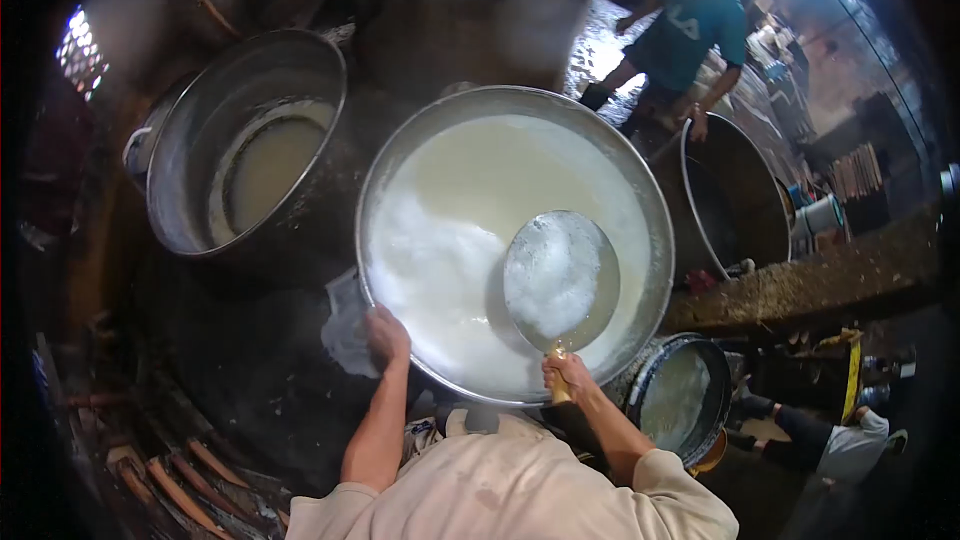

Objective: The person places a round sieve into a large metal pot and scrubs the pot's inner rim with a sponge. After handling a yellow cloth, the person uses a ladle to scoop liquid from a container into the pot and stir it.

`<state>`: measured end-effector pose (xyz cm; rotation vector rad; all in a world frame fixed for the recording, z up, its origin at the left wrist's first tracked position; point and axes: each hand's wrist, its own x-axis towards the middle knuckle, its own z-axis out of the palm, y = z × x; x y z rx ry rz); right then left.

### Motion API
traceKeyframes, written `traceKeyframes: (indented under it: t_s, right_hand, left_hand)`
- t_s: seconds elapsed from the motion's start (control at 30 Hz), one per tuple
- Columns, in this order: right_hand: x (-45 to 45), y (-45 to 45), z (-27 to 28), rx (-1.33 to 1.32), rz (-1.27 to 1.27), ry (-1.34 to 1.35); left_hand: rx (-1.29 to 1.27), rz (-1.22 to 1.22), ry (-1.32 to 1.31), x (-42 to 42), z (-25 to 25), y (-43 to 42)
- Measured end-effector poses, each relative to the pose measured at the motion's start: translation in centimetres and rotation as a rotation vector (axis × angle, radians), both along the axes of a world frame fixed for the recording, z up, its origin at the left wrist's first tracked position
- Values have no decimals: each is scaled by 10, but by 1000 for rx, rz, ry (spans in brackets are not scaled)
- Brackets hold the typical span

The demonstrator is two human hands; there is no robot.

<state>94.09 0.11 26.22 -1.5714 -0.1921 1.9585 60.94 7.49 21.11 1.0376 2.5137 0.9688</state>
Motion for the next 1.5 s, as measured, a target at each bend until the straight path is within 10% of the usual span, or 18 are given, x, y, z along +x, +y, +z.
traceKeyframes:
  t_s: [0.43, 0.7, 0.93, 1.03, 1.33, 1.5]
  right_hand:
    - [-96, 66, -96, -47, -142, 38]
    - [11, 49, -103, 85, -153, -619]
    - [147, 20, 7, 345, -274, -1610]
    - [201, -41, 39, 364, -483, -1529]
    - [354, -228, 31, -369, -236, -1765]
    - [379, -235, -35, -520, -140, -1463]
  left_hand:
    - [-31, 23, -68, 4, 24, 0]
    - [84, -1, -43, 3, 21, 3]
    - [-6, 51, -80, -9, -19, 12]
    - [79, 1, -54, -7, -8, 15]
    - [-55, 80, 57, -2, 5, 30]
    - [-82, 220, 48, 6, -18, 9]
